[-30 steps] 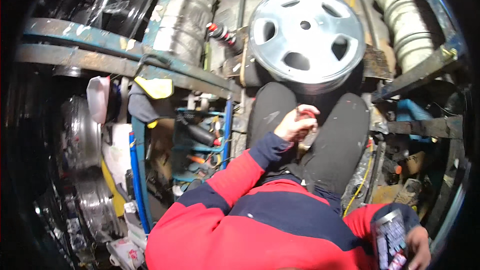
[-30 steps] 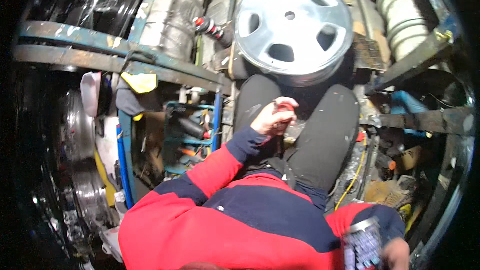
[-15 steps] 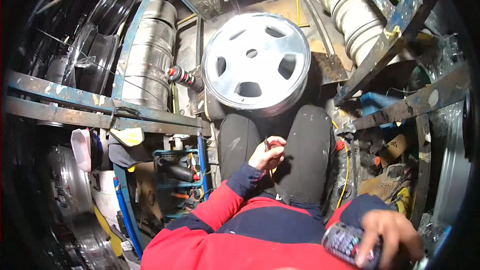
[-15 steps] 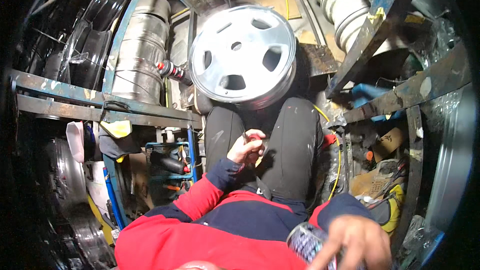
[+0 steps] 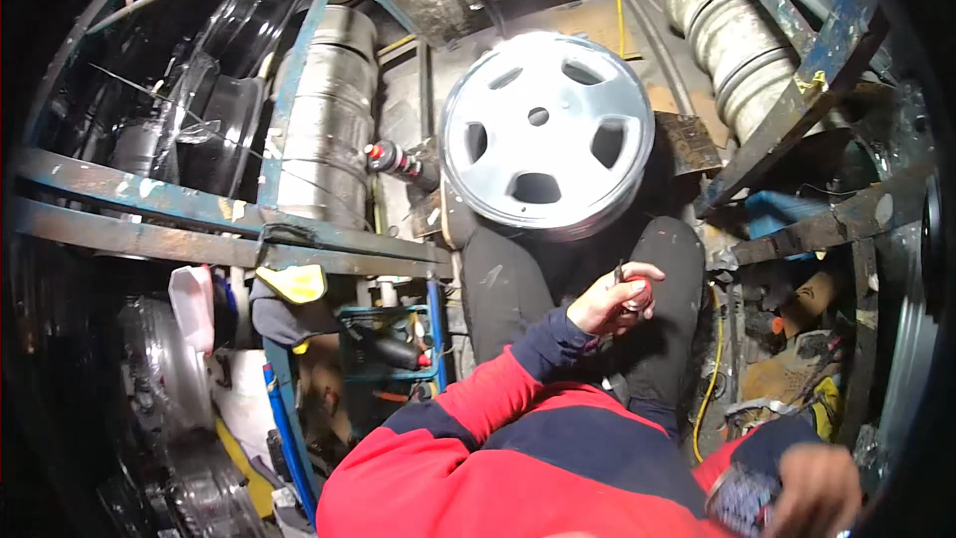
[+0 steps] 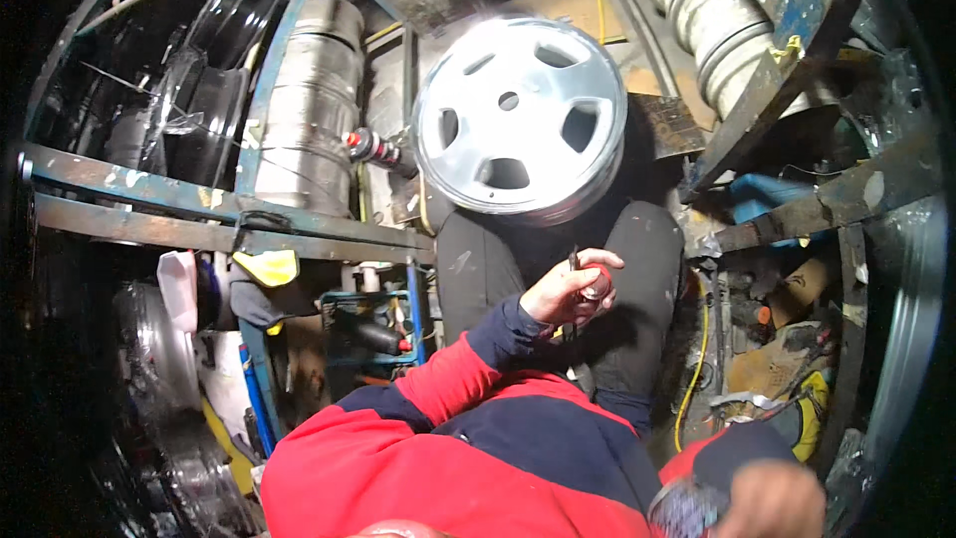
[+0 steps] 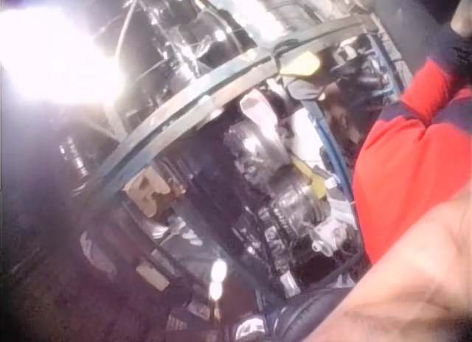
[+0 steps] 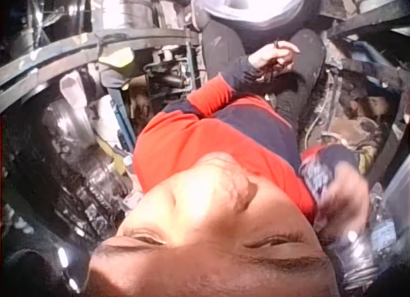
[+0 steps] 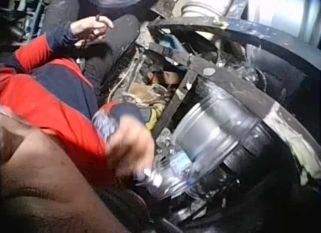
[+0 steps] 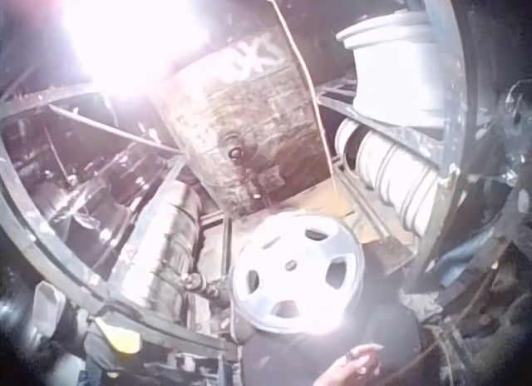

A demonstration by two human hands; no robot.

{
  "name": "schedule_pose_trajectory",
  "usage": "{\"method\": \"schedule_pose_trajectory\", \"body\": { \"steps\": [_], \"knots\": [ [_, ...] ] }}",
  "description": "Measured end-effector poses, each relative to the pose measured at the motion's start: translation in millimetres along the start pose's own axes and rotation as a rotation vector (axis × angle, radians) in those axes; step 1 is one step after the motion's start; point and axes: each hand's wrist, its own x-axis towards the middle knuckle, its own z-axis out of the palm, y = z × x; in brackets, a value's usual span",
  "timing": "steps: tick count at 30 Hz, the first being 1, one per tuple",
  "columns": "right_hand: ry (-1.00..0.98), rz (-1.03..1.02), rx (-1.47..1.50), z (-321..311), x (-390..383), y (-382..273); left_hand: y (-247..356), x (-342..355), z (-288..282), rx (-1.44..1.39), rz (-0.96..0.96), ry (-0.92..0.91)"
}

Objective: The person sits on the floor and uses a small brush to apply silver liquid from a small container to the decorative bolts on a wheel rim.

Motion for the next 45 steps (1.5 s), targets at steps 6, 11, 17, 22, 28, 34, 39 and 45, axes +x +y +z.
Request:
{"method": "schedule_pose_trajectory", "body": {
  "steps": [6, 11, 17, 22, 28, 34, 39, 45],
  "knots": [
    [1.630, 0.289, -0.533, -18, -129, 75, -55, -19, -64, -0.474, -0.215, 0.073],
    [1.437, 0.492, -0.602, 1, -85, 137, -66, -36, -116, -0.653, -0.058, 0.199],
    [1.094, 0.346, -0.727, 28, -46, 171, -74, -37, -119, -0.650, -0.038, 0.154],
    [1.218, 0.298, -0.946, 47, -15, 187, -67, -31, -115, -0.642, -0.002, 0.178],
    [1.368, 0.382, -0.883, 35, -18, 163, -70, -46, -134, -0.567, -0.110, 0.241],
    [1.216, 0.307, -0.607, 7, -121, 136, -65, -38, -118, -0.816, -0.060, 0.096],
    [1.544, 0.384, -0.878, 20, -234, 91, -71, -26, -101, -0.818, -0.036, 0.101],
    [1.336, 0.341, -0.441, 19, -140, 84, -43, -30, -92, -0.571, -0.145, 0.160]
  ]
}}
